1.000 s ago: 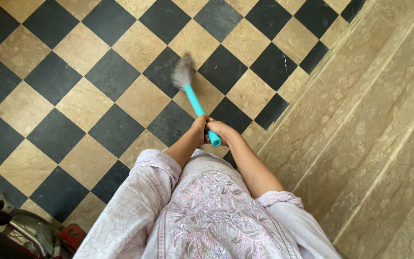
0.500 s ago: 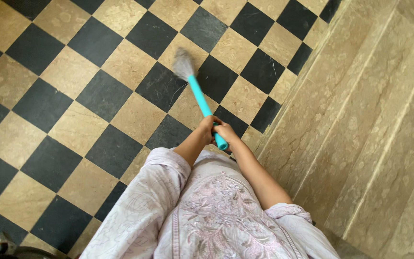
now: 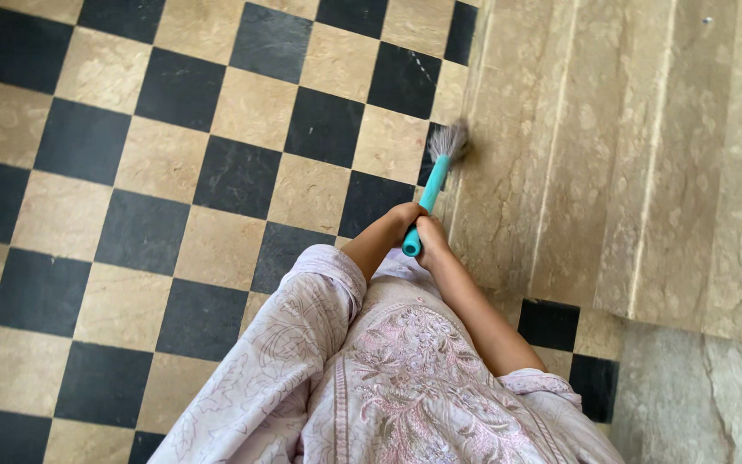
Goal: The person sweeps a checkered floor using a long-handled duster, moving around a motorcycle and near a set of stairs.
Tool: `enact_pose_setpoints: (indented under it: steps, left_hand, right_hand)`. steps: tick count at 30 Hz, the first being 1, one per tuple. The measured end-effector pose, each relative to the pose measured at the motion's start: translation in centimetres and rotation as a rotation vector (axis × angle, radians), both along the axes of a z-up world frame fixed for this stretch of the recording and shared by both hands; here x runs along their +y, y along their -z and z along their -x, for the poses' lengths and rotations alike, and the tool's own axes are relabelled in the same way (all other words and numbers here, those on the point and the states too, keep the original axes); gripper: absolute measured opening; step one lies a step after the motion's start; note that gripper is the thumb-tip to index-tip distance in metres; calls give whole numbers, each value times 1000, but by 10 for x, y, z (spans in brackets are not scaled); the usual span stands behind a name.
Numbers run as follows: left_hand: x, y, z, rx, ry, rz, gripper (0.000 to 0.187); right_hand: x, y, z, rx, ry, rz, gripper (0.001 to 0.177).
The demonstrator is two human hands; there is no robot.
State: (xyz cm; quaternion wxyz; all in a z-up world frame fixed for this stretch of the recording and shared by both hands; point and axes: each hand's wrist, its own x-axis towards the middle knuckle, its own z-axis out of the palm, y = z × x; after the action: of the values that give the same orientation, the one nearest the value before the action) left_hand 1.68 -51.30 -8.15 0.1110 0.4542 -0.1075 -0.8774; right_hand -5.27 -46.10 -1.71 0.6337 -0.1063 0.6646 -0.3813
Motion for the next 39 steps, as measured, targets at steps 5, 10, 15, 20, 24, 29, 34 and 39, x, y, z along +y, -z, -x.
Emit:
enact_pose_setpoints:
  steps: [5,10,15,20,24,29,34,39]
  left_hand:
    - [-7,10,17,-242,89,-78,37]
    - [-22,14,-4,-209,-16,-85,37]
    - [-25,18,-27,-85,-215,-103,34]
    - [-29,6,-56,-127,-438,-183,34]
    - [-31,-37,-65,-250,-534,-179,31]
    - [-44,-73,-50,-540,-888,-238,29]
    - [-52,-67,-32,-608,-955,-22,28]
    - [-69,-58,-12,-514,-901,44,26]
  right_hand:
    - [-2,-3,8,-164,46,-102,27]
    - [-26,15,4,-102,-22,-112,24]
    - [-46,20,-11,-12,-207,-140,34]
    - [-70,33,-29,79,-451,-166,39]
    - [-91,37,-33,216,-754,-10,40]
    - [-117,-7,-29,-76,-797,-171,34]
    - [-130,-28,-9,-200,-824,-57,28]
    - [-134,-32,16,-120,-681,18,34]
